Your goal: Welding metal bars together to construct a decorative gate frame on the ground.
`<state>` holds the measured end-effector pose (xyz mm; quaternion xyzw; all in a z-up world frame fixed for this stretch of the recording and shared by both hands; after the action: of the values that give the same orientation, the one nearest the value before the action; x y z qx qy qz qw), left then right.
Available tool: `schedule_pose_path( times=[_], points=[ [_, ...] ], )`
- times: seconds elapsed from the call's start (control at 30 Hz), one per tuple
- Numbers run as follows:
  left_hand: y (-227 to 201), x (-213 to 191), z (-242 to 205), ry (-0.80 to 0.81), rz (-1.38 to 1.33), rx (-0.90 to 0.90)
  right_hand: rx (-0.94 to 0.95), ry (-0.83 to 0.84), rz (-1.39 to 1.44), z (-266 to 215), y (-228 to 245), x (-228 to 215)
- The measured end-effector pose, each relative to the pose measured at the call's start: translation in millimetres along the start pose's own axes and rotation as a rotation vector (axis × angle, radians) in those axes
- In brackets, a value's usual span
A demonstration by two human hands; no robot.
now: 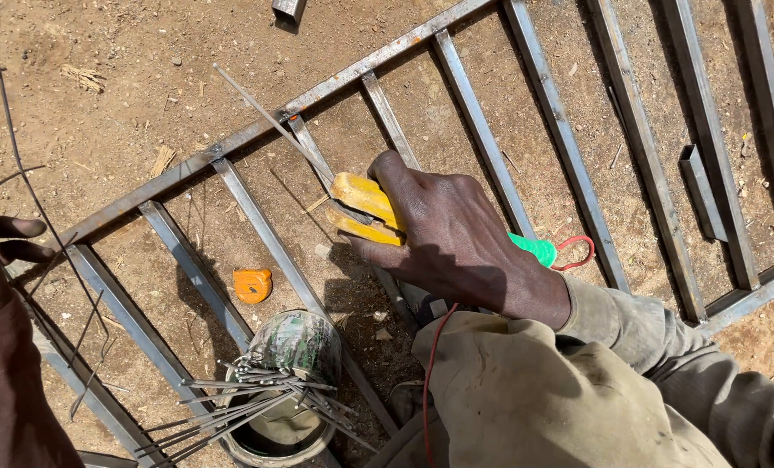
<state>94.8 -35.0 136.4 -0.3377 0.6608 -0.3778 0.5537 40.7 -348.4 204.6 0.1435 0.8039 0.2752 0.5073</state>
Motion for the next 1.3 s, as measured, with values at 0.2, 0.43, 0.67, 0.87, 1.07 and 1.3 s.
schedule_pose_path(
  times=[0.2, 0.43, 0.67, 0.87, 1.07, 1.3],
  points=[
    [-165, 38, -19, -0.224, -0.129, 0.082, 0.148, -0.210, 0.038, -61, -20, -77],
    [-268, 83, -46, -0.170, -0.094, 0.108, 0.420, -0.543, 0.225, -161, -49, -205],
    [-364, 114, -47, 0.094, 0.208, 0.225, 0.496, -0.544, 0.072, -220, -50, -217],
    [-365, 135, -45, 0.215, 0.297, 0.366, 0.515, -0.382, 0.109, -253, -57, -169],
    [-326, 102, -77, 0.318, 0.371, 0.225, 0.606, -0.343, 0.194, -297, -48, -147],
    [-280, 30, -110, 0.268, 0.582, 0.322, 0.468, -0.501, 0.200, -328, -44, -184]
  ],
)
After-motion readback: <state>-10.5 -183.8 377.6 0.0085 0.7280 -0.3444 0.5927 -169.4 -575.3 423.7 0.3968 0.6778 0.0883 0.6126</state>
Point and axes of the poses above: each hand's wrist, its own z-axis towards the middle knuckle, its own x-axis out of the palm, y = z × x, the point moved 7 cm from there along z, towards the middle knuckle, and after that the axes turned 5 degrees about y, right-handed, at the moved point
